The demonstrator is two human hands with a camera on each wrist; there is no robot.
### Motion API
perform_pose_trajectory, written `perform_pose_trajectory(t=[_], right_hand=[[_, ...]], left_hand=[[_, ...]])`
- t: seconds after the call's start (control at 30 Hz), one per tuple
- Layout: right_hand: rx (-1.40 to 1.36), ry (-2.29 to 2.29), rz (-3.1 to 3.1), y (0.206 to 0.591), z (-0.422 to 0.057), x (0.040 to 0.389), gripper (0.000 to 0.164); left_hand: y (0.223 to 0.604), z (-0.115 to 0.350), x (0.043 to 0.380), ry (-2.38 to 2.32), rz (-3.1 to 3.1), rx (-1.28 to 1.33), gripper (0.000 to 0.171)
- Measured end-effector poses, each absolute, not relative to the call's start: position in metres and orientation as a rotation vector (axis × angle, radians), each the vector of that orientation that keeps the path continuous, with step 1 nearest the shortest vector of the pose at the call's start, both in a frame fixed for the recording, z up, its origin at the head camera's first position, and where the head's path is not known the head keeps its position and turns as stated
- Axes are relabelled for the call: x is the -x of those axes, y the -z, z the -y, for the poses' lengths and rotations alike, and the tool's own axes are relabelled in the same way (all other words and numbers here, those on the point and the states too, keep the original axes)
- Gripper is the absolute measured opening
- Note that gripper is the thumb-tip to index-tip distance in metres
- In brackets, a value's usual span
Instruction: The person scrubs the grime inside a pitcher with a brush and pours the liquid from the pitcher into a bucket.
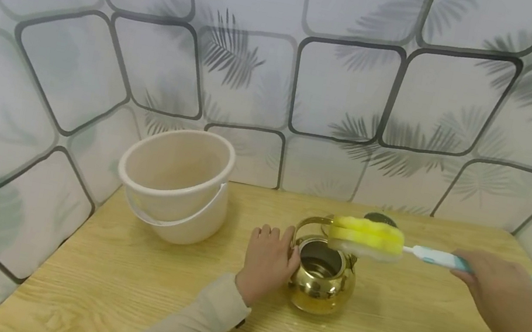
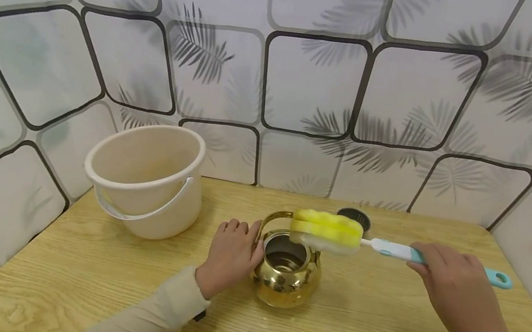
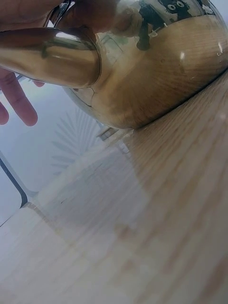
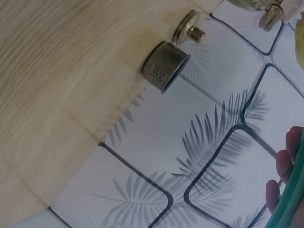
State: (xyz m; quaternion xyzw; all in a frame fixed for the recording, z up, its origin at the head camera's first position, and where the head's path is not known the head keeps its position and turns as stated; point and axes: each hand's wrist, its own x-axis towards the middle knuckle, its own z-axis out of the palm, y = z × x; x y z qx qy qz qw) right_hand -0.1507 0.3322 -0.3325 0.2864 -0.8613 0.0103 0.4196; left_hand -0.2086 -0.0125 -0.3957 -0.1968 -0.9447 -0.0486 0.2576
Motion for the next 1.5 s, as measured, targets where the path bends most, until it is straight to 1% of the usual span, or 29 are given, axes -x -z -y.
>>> perform_pose_trajectory(t=[0.1,0.27,0.43,0.6,0.7,0.9,1.17,1.5], right_hand=[[-0.68,-0.045,2.189,0.33,-0.339,0.152,0.061],[-0.63,-0.033,2.233,0.327,-0.354,0.155,0.051],[-0.626,-0.021,2.247,0.328,-0.373,0.161,0.05],[-0.519,-0.072,2.352,0.335,-0.392,0.163,0.034],[-0.405,-0.118,2.452,0.339,-0.403,0.164,0.029],[-0.234,-0.165,2.607,0.35,-0.43,0.168,0.035],[-0.164,-0.313,2.681,0.37,-0.457,0.172,0.043],[-0.151,-0.31,2.827,0.39,-0.48,0.171,0.041]], left_hand=[[0.395,0.013,0.208,0.131,2.575,0.531,0.037],[0.395,0.013,0.207,0.133,2.604,0.525,0.037],[0.396,0.012,0.208,0.125,2.604,0.525,0.038],[0.397,0.012,0.209,0.118,2.578,0.532,0.038],[0.397,0.012,0.21,0.119,2.558,0.537,0.037],[0.399,0.012,0.213,0.116,2.507,0.551,0.033],[0.396,0.012,0.214,0.12,2.516,0.558,0.032],[0.395,0.011,0.213,0.106,2.539,0.548,0.034]])
